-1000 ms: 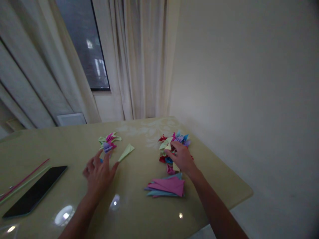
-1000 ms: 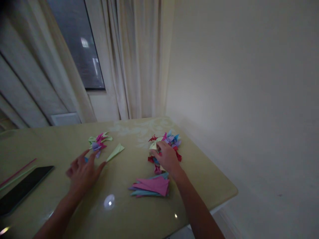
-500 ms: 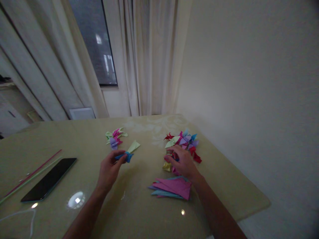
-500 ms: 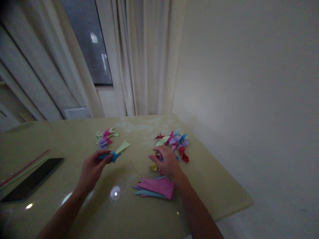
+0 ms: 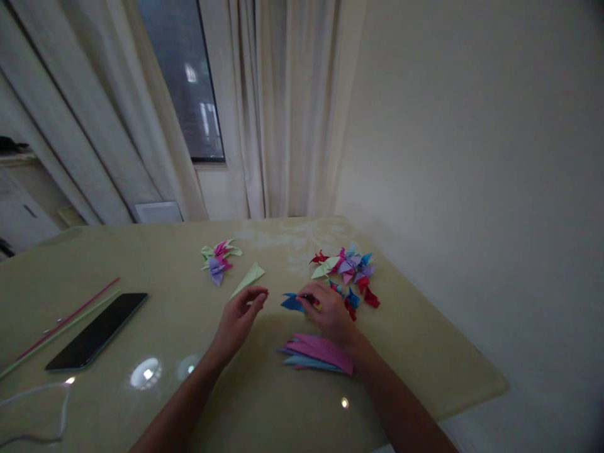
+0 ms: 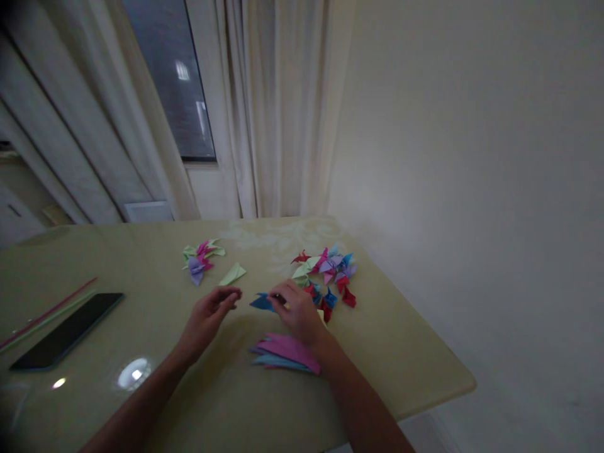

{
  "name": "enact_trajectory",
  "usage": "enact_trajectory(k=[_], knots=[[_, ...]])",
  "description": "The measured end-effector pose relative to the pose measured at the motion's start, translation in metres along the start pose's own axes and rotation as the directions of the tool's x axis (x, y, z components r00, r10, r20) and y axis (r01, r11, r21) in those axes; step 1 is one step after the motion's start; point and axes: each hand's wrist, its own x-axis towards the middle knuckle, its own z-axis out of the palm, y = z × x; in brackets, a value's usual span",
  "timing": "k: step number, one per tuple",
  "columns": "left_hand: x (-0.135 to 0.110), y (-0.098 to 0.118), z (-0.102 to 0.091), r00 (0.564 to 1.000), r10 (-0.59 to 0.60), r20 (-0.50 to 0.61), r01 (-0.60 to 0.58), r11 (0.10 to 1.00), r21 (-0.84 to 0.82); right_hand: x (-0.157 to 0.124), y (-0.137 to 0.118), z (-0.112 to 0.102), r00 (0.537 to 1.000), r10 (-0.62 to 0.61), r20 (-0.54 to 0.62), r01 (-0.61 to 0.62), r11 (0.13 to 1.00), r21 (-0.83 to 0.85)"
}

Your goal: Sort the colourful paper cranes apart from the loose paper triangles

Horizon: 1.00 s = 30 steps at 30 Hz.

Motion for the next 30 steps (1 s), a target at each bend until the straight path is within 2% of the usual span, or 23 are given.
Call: enact_trajectory(k=[1, 3, 5, 7, 9, 12, 15, 17, 19, 21, 25, 30], knots=[[0.007, -0.008, -0.011, 0.995, 0.047, -0.083, -0.036, 0.990, 0.134, 0.004, 0.005, -0.007, 0.997, 0.016, -0.080, -0.019, 0.999, -0.032], [0.020, -0.026, -0.035, 0.951, 0.196, -0.240, -0.079, 0.902, 0.424, 0.012, 0.019, -0.024, 0.960, 0.054, -0.275, -0.087, 0.990, -0.108], [0.033, -0.042, -0.056, 0.896, 0.313, -0.314, -0.047, 0.772, 0.634, 0.020, 0.038, -0.041, 0.882, 0.093, -0.463, -0.185, 0.970, -0.159], [0.044, -0.052, -0.069, 0.877, 0.355, -0.323, -0.003, 0.677, 0.736, 0.023, 0.058, -0.053, 0.822, 0.160, -0.546, -0.283, 0.948, -0.148], [0.055, -0.057, -0.074, 0.889, 0.357, -0.287, 0.001, 0.625, 0.781, 0.020, 0.074, -0.060, 0.801, 0.233, -0.551, -0.355, 0.926, -0.124], [0.066, -0.059, -0.071, 0.923, 0.345, -0.170, -0.061, 0.569, 0.820, 0.008, 0.084, -0.065, 0.794, 0.281, -0.539, -0.405, 0.906, -0.124], [0.067, -0.062, -0.063, 0.950, 0.314, 0.001, -0.183, 0.551, 0.814, -0.003, 0.081, -0.066, 0.753, 0.307, -0.582, -0.431, 0.898, -0.084], [0.063, -0.066, -0.058, 0.950, 0.291, 0.115, -0.264, 0.548, 0.794, -0.005, 0.077, -0.065, 0.721, 0.338, -0.605, -0.445, 0.895, -0.031], [0.058, -0.070, -0.055, 0.950, 0.261, 0.170, -0.290, 0.545, 0.787, -0.004, 0.071, -0.064, 0.701, 0.357, -0.618, -0.447, 0.894, 0.010], [0.053, -0.072, -0.055, 0.959, 0.221, 0.175, -0.269, 0.531, 0.803, -0.002, 0.065, -0.060, 0.692, 0.369, -0.620, -0.441, 0.897, 0.041], [0.048, -0.068, -0.055, 0.976, 0.152, 0.154, -0.207, 0.451, 0.868, 0.000, 0.052, -0.051, 0.728, 0.356, -0.586, -0.399, 0.915, 0.060], [0.049, -0.066, -0.057, 0.979, 0.163, 0.123, -0.182, 0.427, 0.886, -0.001, 0.040, -0.040, 0.791, 0.317, -0.523, -0.354, 0.935, 0.031]])
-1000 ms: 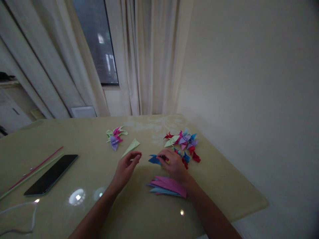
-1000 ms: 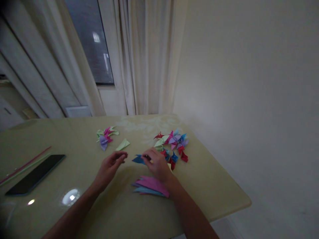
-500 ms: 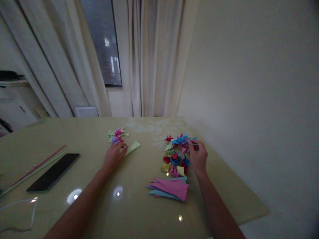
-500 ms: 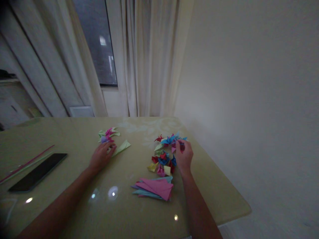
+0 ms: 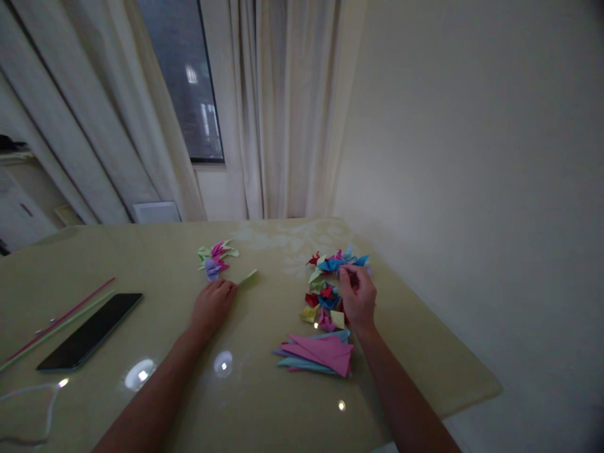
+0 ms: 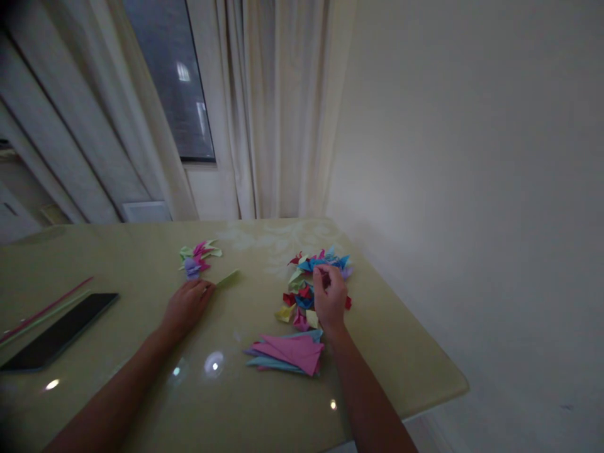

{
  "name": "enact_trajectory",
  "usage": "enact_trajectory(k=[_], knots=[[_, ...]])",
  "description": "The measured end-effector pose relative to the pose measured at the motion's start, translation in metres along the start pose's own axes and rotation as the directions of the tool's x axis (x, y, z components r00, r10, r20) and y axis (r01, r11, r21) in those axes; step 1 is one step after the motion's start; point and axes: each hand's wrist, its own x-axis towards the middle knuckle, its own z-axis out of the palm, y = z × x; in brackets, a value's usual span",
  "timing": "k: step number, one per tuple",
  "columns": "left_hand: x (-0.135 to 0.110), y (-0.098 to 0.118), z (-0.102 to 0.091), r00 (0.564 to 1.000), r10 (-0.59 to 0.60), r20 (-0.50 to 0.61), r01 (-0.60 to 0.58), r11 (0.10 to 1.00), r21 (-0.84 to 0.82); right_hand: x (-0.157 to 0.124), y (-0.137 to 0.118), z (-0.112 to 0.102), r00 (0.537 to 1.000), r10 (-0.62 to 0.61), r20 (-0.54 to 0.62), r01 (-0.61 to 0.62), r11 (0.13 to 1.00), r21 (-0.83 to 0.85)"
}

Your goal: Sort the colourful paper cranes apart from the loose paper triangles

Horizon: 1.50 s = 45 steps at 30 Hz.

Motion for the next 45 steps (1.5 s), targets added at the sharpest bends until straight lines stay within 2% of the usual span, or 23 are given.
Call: enact_trajectory(k=[6, 11, 15, 20, 22, 23, 25, 26, 29, 31, 33, 34, 37, 39, 41, 43, 45], knots=[[0.004, -0.009, 0.006, 0.998, -0.036, -0.056, 0.036, 0.999, 0.005, -0.006, -0.006, 0.003, 0.995, -0.086, 0.049, 0.088, 0.995, -0.046], [0.007, -0.006, 0.002, 0.992, 0.123, 0.010, -0.121, 0.988, -0.098, -0.007, -0.007, 0.004, 0.993, -0.097, 0.065, 0.101, 0.993, -0.060], [0.005, 0.003, -0.002, 0.996, 0.080, 0.032, -0.078, 0.994, -0.071, -0.009, -0.003, 0.004, 0.989, -0.114, 0.090, 0.121, 0.990, -0.078], [0.000, 0.025, -0.008, 1.000, 0.018, -0.001, -0.018, 0.997, -0.079, -0.009, -0.007, 0.004, 0.969, -0.205, 0.136, 0.220, 0.970, -0.108], [-0.005, 0.044, -0.015, 0.998, 0.069, -0.002, -0.069, 0.991, -0.112, -0.010, -0.016, 0.002, 0.939, -0.268, 0.215, 0.296, 0.949, -0.110], [-0.008, 0.056, -0.018, 0.991, 0.130, 0.005, -0.129, 0.982, -0.138, -0.012, -0.022, 0.000, 0.913, -0.303, 0.274, 0.342, 0.933, -0.108], [-0.018, 0.084, -0.027, 0.950, 0.311, 0.021, -0.300, 0.932, -0.205, -0.020, -0.035, -0.005, 0.840, -0.369, 0.399, 0.438, 0.894, -0.096], [-0.024, 0.097, -0.031, 0.910, 0.415, 0.024, -0.397, 0.885, -0.244, -0.027, -0.040, -0.009, 0.797, -0.401, 0.451, 0.483, 0.872, -0.079], [-0.039, 0.129, -0.041, 0.804, 0.594, 0.015, -0.560, 0.766, -0.317, -0.053, -0.048, -0.026, 0.685, -0.490, 0.539, 0.582, 0.813, -0.001], [-0.044, 0.139, -0.043, 0.739, 0.674, -0.005, -0.632, 0.690, -0.354, -0.070, -0.047, -0.041, 0.664, -0.504, 0.552, 0.607, 0.795, -0.005], [-0.045, 0.141, -0.041, 0.713, 0.700, -0.030, -0.661, 0.658, -0.361, -0.082, -0.043, -0.057, 0.675, -0.485, 0.556, 0.611, 0.790, -0.053], [-0.044, 0.140, -0.038, 0.723, 0.689, -0.040, -0.655, 0.667, -0.355, -0.086, -0.041, -0.064, 0.681, -0.472, 0.559, 0.610, 0.789, -0.076], [-0.038, 0.131, -0.026, 0.806, 0.589, -0.061, -0.574, 0.752, -0.323, -0.098, -0.036, -0.076, 0.675, -0.430, 0.600, 0.599, 0.793, -0.106], [-0.032, 0.121, -0.017, 0.883, 0.464, -0.074, -0.464, 0.835, -0.294, -0.106, -0.035, -0.076, 0.662, -0.388, 0.642, 0.580, 0.807, -0.111], [-0.024, 0.105, -0.011, 0.955, 0.281, -0.098, -0.297, 0.925, -0.239, -0.114, -0.035, -0.074, 0.655, -0.352, 0.669, 0.555, 0.824, -0.110], [-0.015, 0.084, -0.007, 0.985, 0.090, -0.144, -0.114, 0.979, -0.167, -0.119, -0.035, -0.072, 0.659, -0.333, 0.674, 0.536, 0.837, -0.109], [-0.003, 0.060, -0.005, 0.976, -0.060, -0.210, 0.038, 0.994, -0.107, -0.122, -0.035, -0.071, 0.659, -0.335, 0.674, 0.537, 0.836, -0.109]])
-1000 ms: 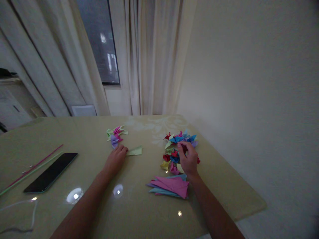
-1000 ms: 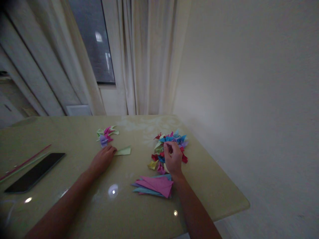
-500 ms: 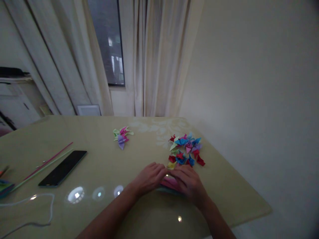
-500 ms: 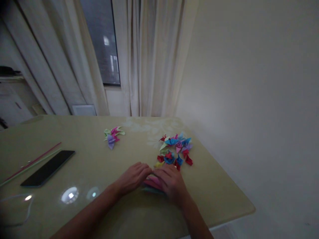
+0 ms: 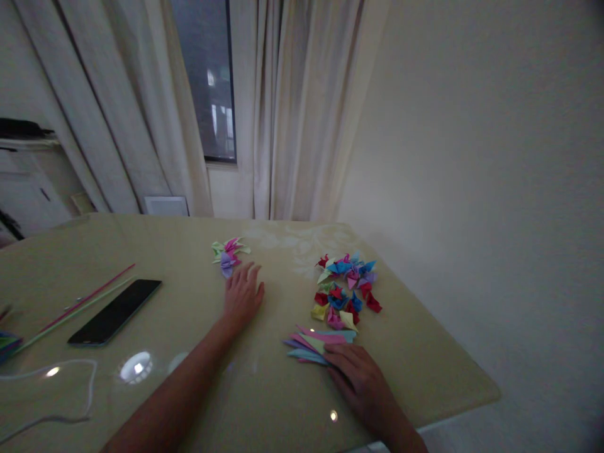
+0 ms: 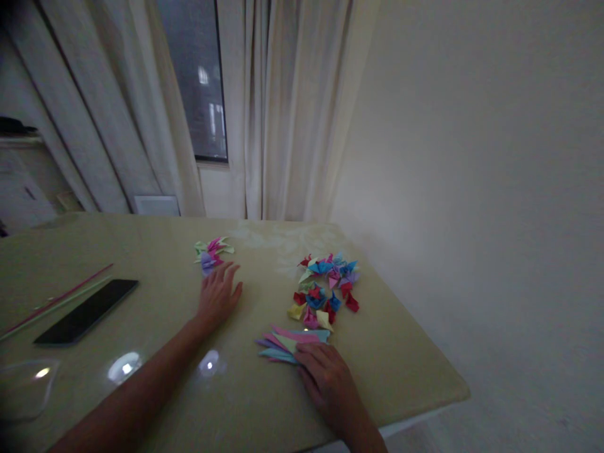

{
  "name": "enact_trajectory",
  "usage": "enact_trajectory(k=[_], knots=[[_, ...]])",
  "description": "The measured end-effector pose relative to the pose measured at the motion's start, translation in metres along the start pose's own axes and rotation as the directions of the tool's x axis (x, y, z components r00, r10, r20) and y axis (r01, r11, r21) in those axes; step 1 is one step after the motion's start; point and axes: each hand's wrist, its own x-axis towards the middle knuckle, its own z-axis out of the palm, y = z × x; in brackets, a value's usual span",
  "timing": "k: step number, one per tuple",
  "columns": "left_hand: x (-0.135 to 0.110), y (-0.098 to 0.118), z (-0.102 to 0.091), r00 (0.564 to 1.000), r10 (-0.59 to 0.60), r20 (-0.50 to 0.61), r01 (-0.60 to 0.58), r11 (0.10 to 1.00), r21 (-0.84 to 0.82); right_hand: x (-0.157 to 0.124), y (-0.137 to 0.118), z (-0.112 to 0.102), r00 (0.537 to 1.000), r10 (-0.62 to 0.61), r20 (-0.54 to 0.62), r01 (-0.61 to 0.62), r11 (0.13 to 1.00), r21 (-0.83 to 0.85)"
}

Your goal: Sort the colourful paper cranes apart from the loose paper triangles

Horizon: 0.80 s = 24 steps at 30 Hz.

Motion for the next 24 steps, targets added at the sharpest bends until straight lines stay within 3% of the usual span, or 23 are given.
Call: enact_trajectory(k=[5, 8, 11, 14, 17, 21, 24], knots=[[0.041, -0.057, 0.002, 0.969, -0.201, -0.140, 0.218, 0.969, 0.115, -0.002, 0.001, 0.001, 0.999, -0.021, 0.032, 0.024, 0.996, -0.091], [0.069, -0.087, 0.004, 0.942, -0.320, -0.097, 0.330, 0.937, 0.116, -0.005, 0.005, 0.004, 0.999, -0.030, 0.040, 0.036, 0.989, -0.141], [0.095, -0.112, 0.010, 0.922, -0.386, 0.015, 0.384, 0.921, 0.066, -0.008, 0.013, 0.009, 0.998, -0.059, 0.031, 0.063, 0.985, -0.163], [0.109, -0.126, 0.018, 0.945, -0.260, 0.197, 0.257, 0.966, 0.040, -0.008, 0.018, 0.013, 0.996, -0.078, 0.042, 0.084, 0.981, -0.176], [0.106, -0.127, 0.023, 0.951, 0.008, 0.308, 0.009, 0.998, -0.054, -0.006, 0.019, 0.013, 0.994, -0.070, 0.083, 0.084, 0.981, -0.176], [0.074, -0.111, 0.013, 0.925, 0.279, 0.257, -0.234, 0.953, -0.190, -0.004, 0.015, 0.009, 0.986, -0.070, 0.150, 0.085, 0.992, -0.097], [0.037, -0.095, -0.004, 0.908, 0.351, 0.227, -0.297, 0.924, -0.240, -0.004, 0.013, 0.007, 0.984, -0.057, 0.170, 0.065, 0.997, -0.041]])
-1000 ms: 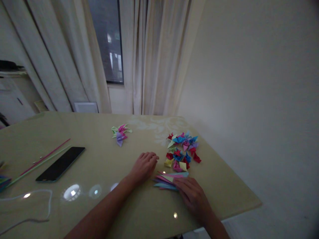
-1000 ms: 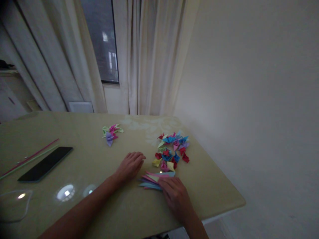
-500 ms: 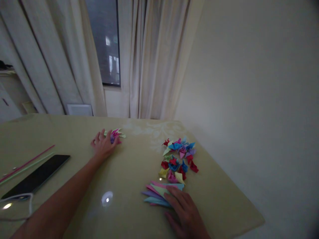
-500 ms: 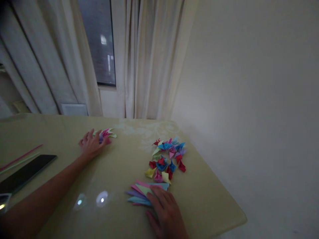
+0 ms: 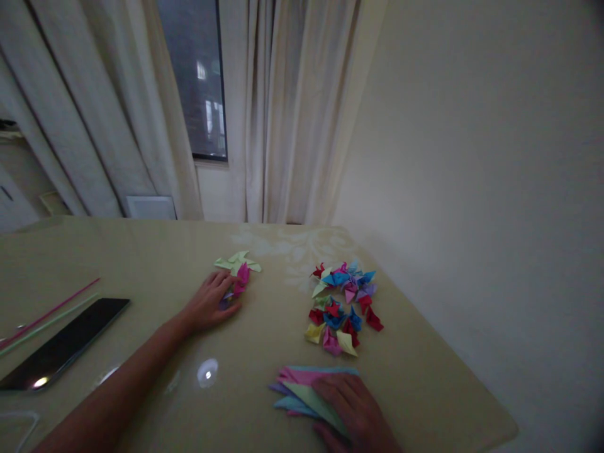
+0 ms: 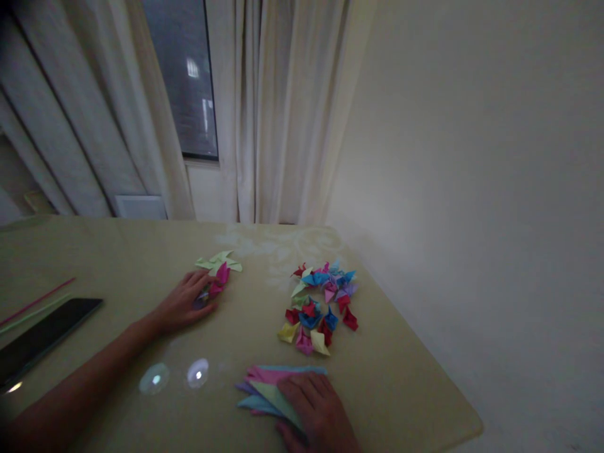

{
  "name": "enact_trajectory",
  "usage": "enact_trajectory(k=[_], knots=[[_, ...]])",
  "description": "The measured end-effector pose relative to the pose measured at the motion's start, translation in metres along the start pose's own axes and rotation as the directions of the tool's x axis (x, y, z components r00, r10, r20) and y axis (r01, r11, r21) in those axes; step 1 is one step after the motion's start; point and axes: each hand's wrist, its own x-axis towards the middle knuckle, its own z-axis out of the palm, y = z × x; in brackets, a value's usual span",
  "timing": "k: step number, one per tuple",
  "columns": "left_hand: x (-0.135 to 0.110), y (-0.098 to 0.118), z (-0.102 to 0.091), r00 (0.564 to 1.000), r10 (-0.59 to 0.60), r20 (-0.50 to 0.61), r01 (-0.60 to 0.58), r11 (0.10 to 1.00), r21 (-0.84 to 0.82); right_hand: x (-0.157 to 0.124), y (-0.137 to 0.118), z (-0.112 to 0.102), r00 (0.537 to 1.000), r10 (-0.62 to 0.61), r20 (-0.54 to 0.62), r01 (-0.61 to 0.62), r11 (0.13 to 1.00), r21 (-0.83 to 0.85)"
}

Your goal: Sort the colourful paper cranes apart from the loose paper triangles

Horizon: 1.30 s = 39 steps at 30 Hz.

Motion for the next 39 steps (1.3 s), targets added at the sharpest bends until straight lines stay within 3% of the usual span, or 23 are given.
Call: enact_trajectory(k=[4, 8, 10, 14, 16, 18, 20, 25, 27, 31, 36, 39], knots=[[-0.034, 0.034, -0.004, 0.999, 0.032, 0.019, -0.031, 0.998, -0.054, -0.001, -0.002, 0.000, 0.998, 0.064, 0.020, -0.063, 0.998, -0.016], [-0.038, 0.039, -0.003, 0.982, -0.135, -0.131, 0.122, 0.987, -0.100, 0.001, -0.006, -0.003, 0.984, 0.118, 0.131, -0.121, 0.992, 0.021], [-0.034, 0.031, -0.002, 0.925, -0.301, -0.231, 0.264, 0.948, -0.176, 0.002, -0.009, -0.006, 0.976, 0.113, 0.188, -0.128, 0.990, 0.067], [-0.027, 0.010, 0.000, 0.746, -0.576, -0.335, 0.485, 0.814, -0.320, 0.003, -0.014, -0.011, 0.974, 0.090, 0.209, -0.116, 0.986, 0.117], [-0.027, 0.006, 0.000, 0.697, -0.622, -0.356, 0.529, 0.782, -0.331, 0.003, -0.015, -0.012, 0.979, 0.096, 0.180, -0.116, 0.988, 0.106], [-0.027, 0.009, 0.002, 0.676, -0.643, -0.359, 0.545, 0.765, -0.344, 0.003, -0.015, -0.011, 0.981, 0.102, 0.168, -0.119, 0.988, 0.098], [-0.028, 0.018, 0.004, 0.695, -0.635, -0.337, 0.529, 0.770, -0.357, 0.004, -0.014, -0.011, 0.981, 0.097, 0.170, -0.115, 0.988, 0.100], [-0.032, 0.043, 0.010, 0.869, -0.394, -0.299, 0.328, 0.912, -0.247, 0.004, -0.014, -0.011, 0.990, 0.062, 0.125, -0.073, 0.994, 0.086], [-0.035, 0.046, 0.010, 0.898, -0.329, -0.294, 0.273, 0.938, -0.214, 0.003, -0.014, -0.011, 0.992, 0.053, 0.113, -0.063, 0.995, 0.082], [-0.037, 0.043, 0.011, 0.881, -0.378, -0.285, 0.289, 0.906, -0.311, 0.003, -0.013, -0.012, 0.998, 0.012, 0.066, -0.017, 0.998, 0.068], [-0.035, 0.044, 0.010, 0.853, -0.479, -0.205, 0.327, 0.798, -0.506, 0.001, -0.011, -0.016, 0.998, -0.030, -0.062, 0.030, 1.000, 0.004], [-0.034, 0.048, 0.005, 0.829, -0.522, -0.203, 0.354, 0.769, -0.533, 0.001, -0.011, -0.017, 0.990, -0.054, -0.127, 0.052, 0.998, -0.023]])
